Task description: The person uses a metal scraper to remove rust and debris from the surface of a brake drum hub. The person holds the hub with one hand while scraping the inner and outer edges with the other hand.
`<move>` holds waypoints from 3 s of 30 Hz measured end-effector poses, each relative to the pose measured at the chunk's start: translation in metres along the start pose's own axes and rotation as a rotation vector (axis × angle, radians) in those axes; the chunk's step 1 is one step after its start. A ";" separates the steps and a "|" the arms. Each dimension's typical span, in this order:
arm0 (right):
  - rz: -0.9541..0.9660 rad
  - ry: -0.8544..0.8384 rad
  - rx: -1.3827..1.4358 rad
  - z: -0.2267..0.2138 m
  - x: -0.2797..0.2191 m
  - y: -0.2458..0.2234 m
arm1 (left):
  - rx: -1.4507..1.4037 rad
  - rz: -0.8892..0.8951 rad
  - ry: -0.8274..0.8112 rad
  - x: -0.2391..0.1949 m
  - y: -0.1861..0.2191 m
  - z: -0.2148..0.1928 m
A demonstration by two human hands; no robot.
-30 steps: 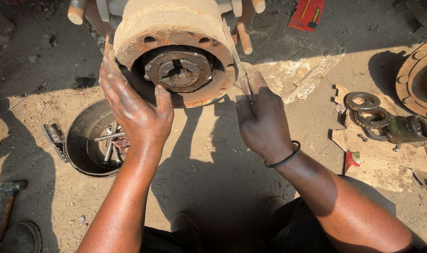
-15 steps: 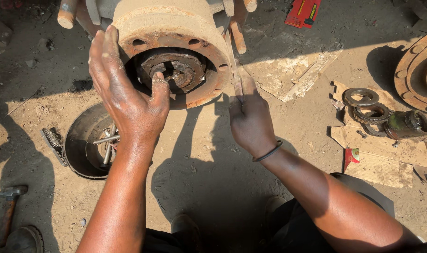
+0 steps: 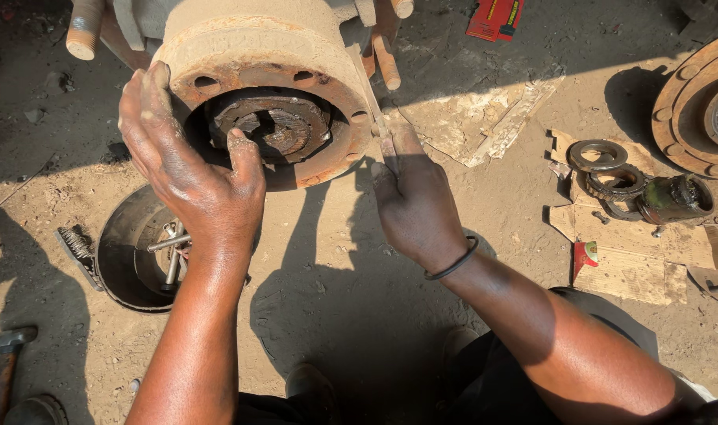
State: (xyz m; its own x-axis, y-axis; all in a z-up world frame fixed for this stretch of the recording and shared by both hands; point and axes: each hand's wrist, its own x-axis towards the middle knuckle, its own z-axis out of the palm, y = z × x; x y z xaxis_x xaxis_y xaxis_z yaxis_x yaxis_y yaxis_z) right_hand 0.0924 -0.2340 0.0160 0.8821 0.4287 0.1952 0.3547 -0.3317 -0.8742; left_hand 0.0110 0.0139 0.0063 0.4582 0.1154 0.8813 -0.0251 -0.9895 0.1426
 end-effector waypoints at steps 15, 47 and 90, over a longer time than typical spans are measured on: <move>-0.055 -0.011 -0.183 -0.006 -0.004 -0.007 | -0.153 -0.208 -0.055 0.008 0.027 -0.017; -0.087 -0.032 -0.229 -0.006 -0.002 -0.001 | -0.039 -0.221 -0.121 -0.011 0.017 -0.014; -0.093 -0.069 -0.207 0.001 0.014 0.016 | -0.088 -0.099 -0.057 0.002 0.026 -0.022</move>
State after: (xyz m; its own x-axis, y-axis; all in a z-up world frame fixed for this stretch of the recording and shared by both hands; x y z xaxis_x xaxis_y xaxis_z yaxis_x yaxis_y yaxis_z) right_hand 0.1101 -0.2331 0.0040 0.8217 0.5198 0.2335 0.4957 -0.4499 -0.7428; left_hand -0.0084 -0.0097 0.0219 0.5116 0.2043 0.8346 -0.0537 -0.9618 0.2683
